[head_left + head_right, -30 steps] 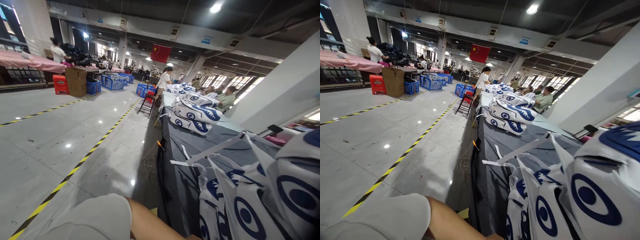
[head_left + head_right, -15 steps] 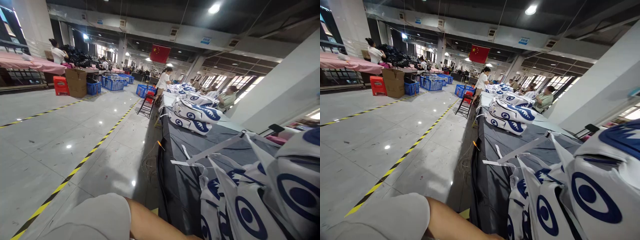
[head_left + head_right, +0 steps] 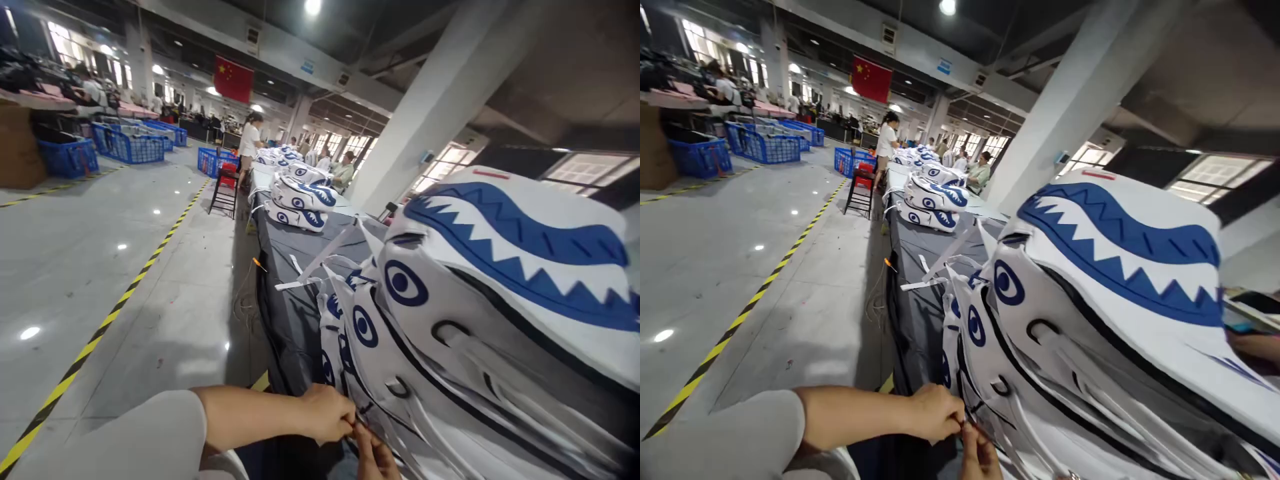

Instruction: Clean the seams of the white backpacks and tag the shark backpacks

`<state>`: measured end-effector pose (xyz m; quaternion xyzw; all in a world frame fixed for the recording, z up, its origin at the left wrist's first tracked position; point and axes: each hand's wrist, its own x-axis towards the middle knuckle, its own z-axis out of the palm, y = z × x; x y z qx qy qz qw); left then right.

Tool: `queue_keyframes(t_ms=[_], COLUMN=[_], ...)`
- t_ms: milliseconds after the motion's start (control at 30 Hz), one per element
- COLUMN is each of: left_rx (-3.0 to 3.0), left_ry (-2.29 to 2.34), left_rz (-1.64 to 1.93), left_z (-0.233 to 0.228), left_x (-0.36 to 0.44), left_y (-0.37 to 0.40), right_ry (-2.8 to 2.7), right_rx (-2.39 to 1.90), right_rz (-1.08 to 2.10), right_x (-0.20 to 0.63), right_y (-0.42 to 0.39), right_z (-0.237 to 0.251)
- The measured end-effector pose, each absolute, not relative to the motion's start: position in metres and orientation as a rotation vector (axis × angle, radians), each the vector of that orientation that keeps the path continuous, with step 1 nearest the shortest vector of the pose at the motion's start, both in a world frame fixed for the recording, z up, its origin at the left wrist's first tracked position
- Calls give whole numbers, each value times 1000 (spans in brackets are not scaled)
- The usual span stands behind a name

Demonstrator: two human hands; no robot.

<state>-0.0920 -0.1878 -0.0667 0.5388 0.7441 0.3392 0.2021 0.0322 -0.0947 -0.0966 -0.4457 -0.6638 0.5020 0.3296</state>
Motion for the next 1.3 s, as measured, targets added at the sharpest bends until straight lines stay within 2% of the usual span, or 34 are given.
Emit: queue_keyframes(t_ms=[200, 533, 667, 867, 1033, 1300], left_rx=[1549, 1549, 1566, 1941, 2049, 2065], left_ry=[2073, 2110, 2098, 2123, 1729, 1453], left_rz=[875, 1106, 1185, 1488, 1280, 998], left_z=[-61, -48, -66, -82, -70, -46], left_x=[-95, -86, -85, -59, -12, 78], left_y=[-197, -212, -215, -218, -194, -120], right_ry=[-1535, -1599, -1516, -1313, -1380, -1619], right_rx=[-1104, -900, -1056, -1493, -1752, -1977], right_rz=[1375, 1253, 1030, 461, 172, -27], right_x=[24, 30, 82, 224, 289, 315], right_y=[-109, -132, -125, -110, -78, -27], right_z=[-103, -76, -69, -66, -70, -71])
